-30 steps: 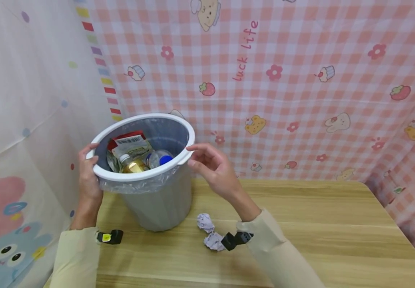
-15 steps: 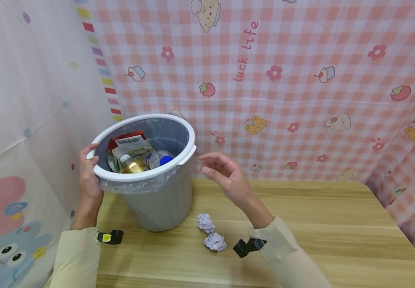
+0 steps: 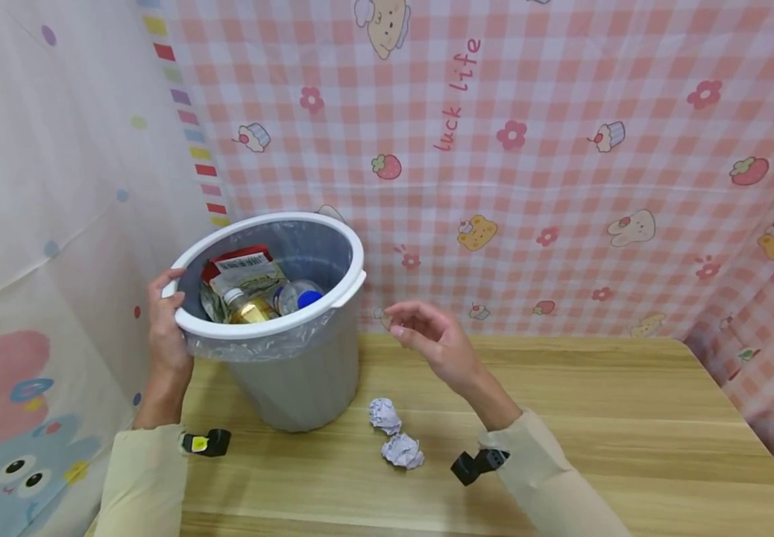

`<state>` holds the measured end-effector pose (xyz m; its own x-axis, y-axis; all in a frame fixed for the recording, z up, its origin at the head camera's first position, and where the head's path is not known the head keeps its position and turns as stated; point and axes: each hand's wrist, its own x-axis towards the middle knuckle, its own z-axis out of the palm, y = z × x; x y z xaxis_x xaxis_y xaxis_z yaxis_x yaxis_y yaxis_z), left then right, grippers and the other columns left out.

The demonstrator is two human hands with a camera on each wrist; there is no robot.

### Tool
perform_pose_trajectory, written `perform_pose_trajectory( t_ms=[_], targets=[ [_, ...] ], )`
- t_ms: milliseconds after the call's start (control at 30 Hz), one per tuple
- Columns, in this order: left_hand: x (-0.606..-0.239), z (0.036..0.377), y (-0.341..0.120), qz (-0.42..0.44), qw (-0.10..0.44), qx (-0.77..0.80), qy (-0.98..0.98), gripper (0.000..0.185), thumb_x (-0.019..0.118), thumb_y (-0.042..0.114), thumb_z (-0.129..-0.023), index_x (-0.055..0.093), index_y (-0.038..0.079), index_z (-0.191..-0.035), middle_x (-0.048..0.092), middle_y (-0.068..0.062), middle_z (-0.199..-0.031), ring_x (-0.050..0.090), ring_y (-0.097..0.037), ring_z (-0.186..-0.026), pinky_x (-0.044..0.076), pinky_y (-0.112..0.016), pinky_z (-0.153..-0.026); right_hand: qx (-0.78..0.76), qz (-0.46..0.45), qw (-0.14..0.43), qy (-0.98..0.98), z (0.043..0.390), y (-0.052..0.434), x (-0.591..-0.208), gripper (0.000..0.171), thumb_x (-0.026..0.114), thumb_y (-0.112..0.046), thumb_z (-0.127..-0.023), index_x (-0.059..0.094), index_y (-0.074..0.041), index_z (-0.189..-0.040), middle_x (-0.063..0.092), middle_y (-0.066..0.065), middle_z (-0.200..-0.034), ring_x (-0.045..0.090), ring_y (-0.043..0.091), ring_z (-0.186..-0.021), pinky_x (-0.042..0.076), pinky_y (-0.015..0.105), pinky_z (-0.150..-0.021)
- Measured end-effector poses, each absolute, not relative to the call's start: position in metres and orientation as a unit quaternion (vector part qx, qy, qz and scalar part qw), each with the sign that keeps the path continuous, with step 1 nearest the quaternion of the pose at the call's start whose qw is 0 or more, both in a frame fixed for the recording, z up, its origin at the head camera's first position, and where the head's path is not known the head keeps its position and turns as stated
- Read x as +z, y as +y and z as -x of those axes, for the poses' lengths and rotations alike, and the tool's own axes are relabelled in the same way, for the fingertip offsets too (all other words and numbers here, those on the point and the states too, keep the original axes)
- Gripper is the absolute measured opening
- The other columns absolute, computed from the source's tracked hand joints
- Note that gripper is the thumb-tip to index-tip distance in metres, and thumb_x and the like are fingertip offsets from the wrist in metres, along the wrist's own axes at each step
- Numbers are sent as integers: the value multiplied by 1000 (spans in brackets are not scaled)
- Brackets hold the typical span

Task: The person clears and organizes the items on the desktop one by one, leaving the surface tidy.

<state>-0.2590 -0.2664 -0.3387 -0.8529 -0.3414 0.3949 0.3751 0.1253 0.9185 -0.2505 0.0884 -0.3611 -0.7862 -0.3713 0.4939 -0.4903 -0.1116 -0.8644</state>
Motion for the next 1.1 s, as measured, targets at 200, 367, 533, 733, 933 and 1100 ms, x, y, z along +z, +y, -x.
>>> perform_pose_trajectory(
  t_ms=[200,367,533,733,933,1100],
  targets=[
    [-339,259,-267,9,268,-665,-697,44,26,24,-101,39,21,-142,27,0,-154,28,-21,-134,23,-38,-115,665,-315,25,-677,254,92,-374,28,59,-6,-94,61,2,-120,59,21,-105,56,17,-89,49,28,-78],
    [-338,259,-266,7,265,-669,-694,44,26,23,-101,39,21,-142,27,0,-154,28,-21,-134,24,-39,-115,656,-308,13,-688,257,94,-386,27,59,-4,-94,62,1,-120,61,16,-103,57,15,-87,49,26,-76],
    [-337,258,-266,8,265,-671,-692,43,26,23,-101,39,21,-142,27,0,-154,28,-21,-135,23,-39,-115,657,-294,-4,-695,260,96,-395,28,59,-7,-95,62,0,-123,59,23,-107,57,15,-88,49,26,-77],
    [-337,257,-266,7,264,-670,-693,43,26,23,-100,39,21,-142,27,1,-154,28,-21,-135,23,-39,-117,649,-270,-16,-711,264,99,-410,29,59,-9,-96,62,-3,-124,58,25,-111,57,15,-87,48,25,-76],
    [-338,257,-266,3,265,-668,-695,43,27,24,-100,39,22,-142,26,2,-154,28,-20,-134,23,-39,-117,642,-255,-41,-722,266,101,-428,30,59,-7,-96,61,-2,-125,60,24,-111,59,21,-91,48,24,-75],
    [-338,258,-266,6,265,-672,-692,44,26,23,-100,39,21,-142,27,1,-154,29,-20,-134,24,-39,-117,617,-257,-79,-739,266,104,-445,33,60,-10,-96,60,-3,-127,60,22,-112,58,23,-97,50,29,-80]
  ],
)
